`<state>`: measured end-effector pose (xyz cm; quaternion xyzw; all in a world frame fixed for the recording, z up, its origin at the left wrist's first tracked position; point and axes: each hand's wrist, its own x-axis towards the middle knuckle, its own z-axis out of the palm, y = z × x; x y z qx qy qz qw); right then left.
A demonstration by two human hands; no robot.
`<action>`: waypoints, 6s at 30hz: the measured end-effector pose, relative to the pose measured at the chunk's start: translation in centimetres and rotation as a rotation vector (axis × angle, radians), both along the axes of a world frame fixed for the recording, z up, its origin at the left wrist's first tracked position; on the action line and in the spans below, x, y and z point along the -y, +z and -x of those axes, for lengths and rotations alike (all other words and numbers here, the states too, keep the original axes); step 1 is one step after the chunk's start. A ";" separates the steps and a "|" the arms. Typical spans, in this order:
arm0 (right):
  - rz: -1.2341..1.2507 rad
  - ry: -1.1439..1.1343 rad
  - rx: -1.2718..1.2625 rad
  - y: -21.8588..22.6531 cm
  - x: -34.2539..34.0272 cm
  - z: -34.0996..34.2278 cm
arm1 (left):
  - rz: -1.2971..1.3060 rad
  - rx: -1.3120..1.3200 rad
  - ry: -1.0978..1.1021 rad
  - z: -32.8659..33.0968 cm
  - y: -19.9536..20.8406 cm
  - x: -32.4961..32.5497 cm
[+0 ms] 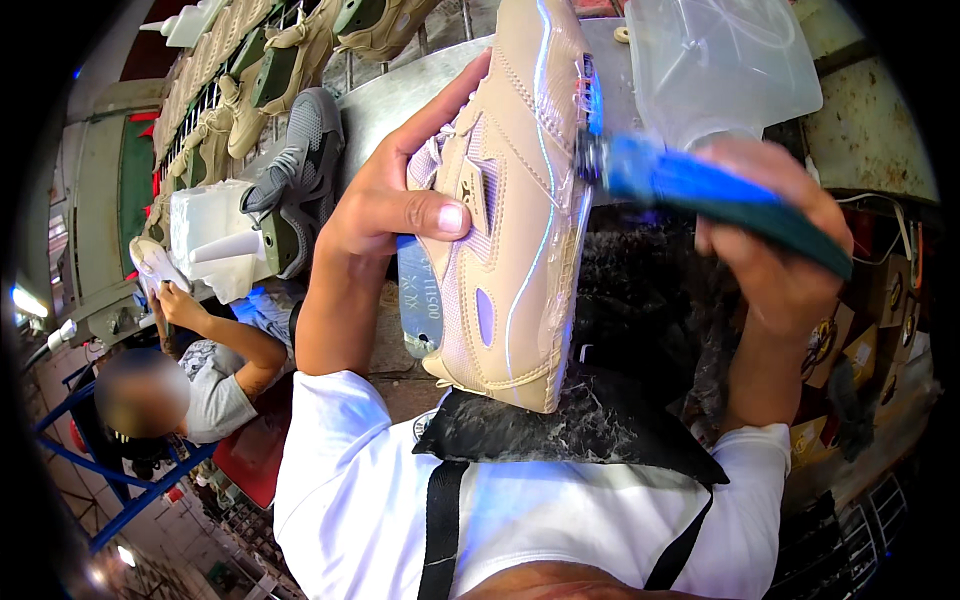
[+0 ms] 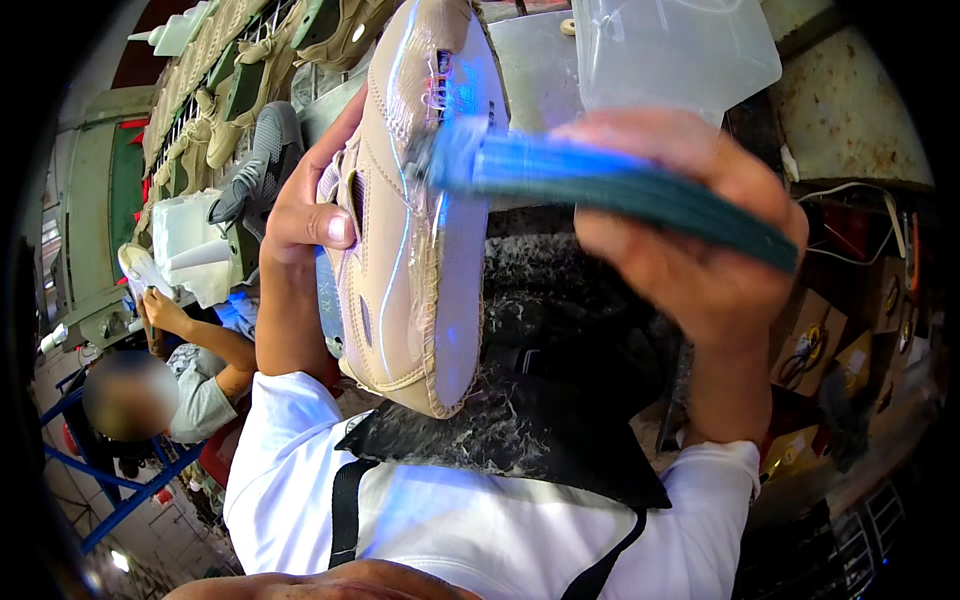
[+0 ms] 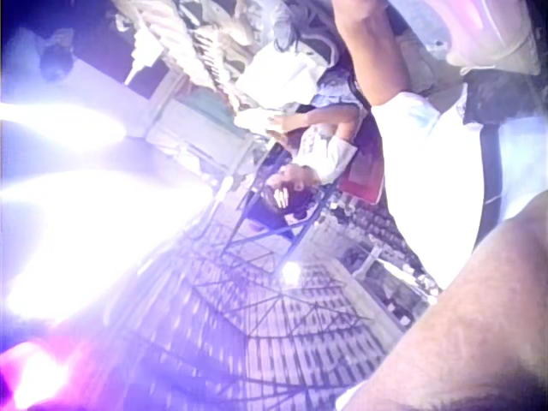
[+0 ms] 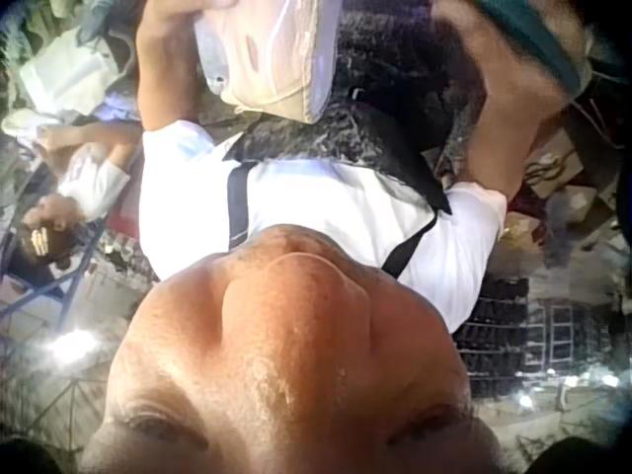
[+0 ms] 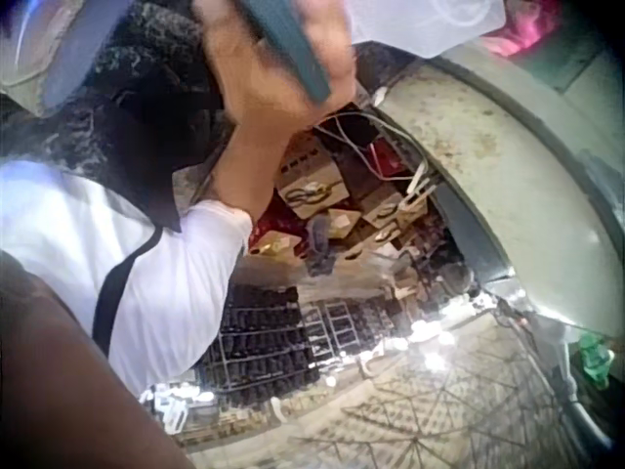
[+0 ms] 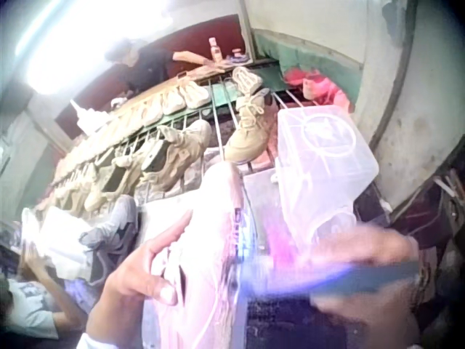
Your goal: The person applies adhesive along the seams of several shoe uppers using a brush, dipping the brush into a container of liquid and then carefully coating the edges of each shoe before placing them back on a rack.
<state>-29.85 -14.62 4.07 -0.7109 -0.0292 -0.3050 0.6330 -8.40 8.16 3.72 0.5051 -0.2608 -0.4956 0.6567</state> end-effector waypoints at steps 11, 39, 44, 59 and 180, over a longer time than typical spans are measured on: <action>0.194 0.128 0.136 0.0 0.3 -0.3 | -0.016 0.022 -0.032 -0.3 0.2 -0.6; 0.322 0.142 0.055 -0.4 0.5 0.1 | -0.075 0.117 0.002 -0.6 1.1 -0.2; 0.210 0.030 0.015 -0.9 -2.5 1.7 | -0.097 0.263 0.044 -1.1 0.4 0.0; 0.370 0.261 -0.222 3.8 -1.2 2.1 | -0.132 -0.052 0.121 -0.4 2.3 0.6; -0.027 0.360 -0.120 4.5 4.0 -1.9 | -0.172 -0.002 0.188 -0.7 2.8 -0.5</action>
